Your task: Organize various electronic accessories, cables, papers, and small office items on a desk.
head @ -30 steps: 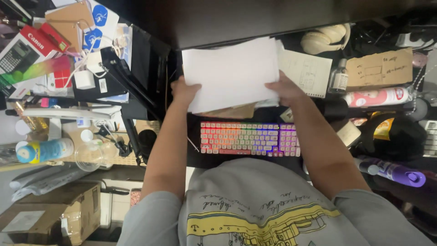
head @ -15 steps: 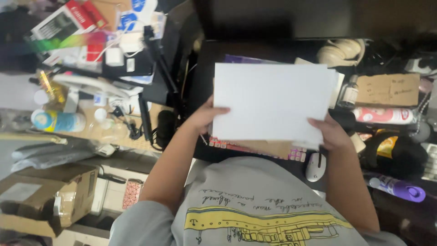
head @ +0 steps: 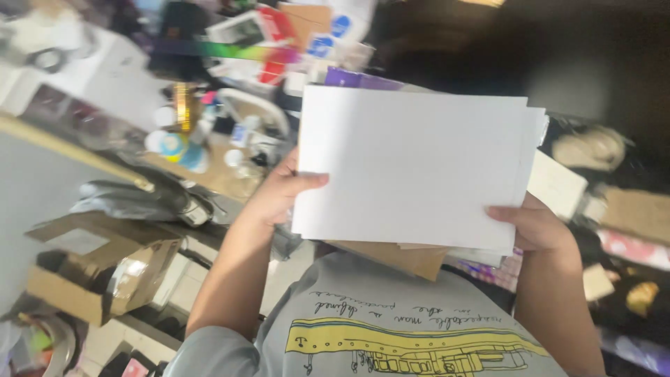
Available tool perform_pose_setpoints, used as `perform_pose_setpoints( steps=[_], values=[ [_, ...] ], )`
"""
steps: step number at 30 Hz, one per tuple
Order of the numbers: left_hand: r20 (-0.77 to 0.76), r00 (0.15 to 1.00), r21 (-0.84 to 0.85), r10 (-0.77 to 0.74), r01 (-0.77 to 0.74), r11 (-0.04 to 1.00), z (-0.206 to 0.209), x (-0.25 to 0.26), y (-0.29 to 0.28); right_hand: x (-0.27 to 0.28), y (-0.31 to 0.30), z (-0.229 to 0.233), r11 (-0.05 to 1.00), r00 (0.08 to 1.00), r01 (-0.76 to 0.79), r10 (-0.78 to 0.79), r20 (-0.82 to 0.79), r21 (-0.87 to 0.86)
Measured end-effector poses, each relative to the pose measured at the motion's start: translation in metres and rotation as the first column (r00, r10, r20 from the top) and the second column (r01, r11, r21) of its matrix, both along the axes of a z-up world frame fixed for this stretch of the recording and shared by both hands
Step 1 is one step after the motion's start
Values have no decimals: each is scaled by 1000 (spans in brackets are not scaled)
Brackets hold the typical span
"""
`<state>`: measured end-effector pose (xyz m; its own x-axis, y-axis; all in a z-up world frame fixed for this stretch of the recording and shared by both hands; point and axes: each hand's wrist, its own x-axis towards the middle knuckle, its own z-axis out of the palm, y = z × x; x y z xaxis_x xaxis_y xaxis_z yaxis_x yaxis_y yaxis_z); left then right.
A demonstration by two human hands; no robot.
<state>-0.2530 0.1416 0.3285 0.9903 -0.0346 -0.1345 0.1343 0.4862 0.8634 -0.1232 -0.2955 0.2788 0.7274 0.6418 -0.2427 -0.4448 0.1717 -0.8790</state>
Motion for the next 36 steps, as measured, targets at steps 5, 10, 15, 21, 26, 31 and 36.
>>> perform_pose_setpoints(
  steps=[5,10,15,21,26,31,36],
  values=[
    [49,996,88,80,-84,993,35,-27,128,4,149,54,992,996,-79,82,31,-101],
    [-15,976,529,217,-176,830,71,2,253,28,302,98,993,960,-40,69,270,-111],
    [256,913,682,317,-403,611,52,63,368,88,426,107,983,888,33,53,457,-179],
    [421,765,821,487,-549,153,-5,134,450,158,521,51,926,824,250,-50,564,-282],
    [446,739,713,505,-634,298,-47,163,475,173,554,33,773,758,402,19,652,-491],
    [361,781,835,510,-514,195,-65,159,473,176,560,11,649,752,429,128,647,-628],
    [167,858,943,486,-283,175,-66,152,474,163,561,13,652,855,366,46,516,-664]
  ],
)
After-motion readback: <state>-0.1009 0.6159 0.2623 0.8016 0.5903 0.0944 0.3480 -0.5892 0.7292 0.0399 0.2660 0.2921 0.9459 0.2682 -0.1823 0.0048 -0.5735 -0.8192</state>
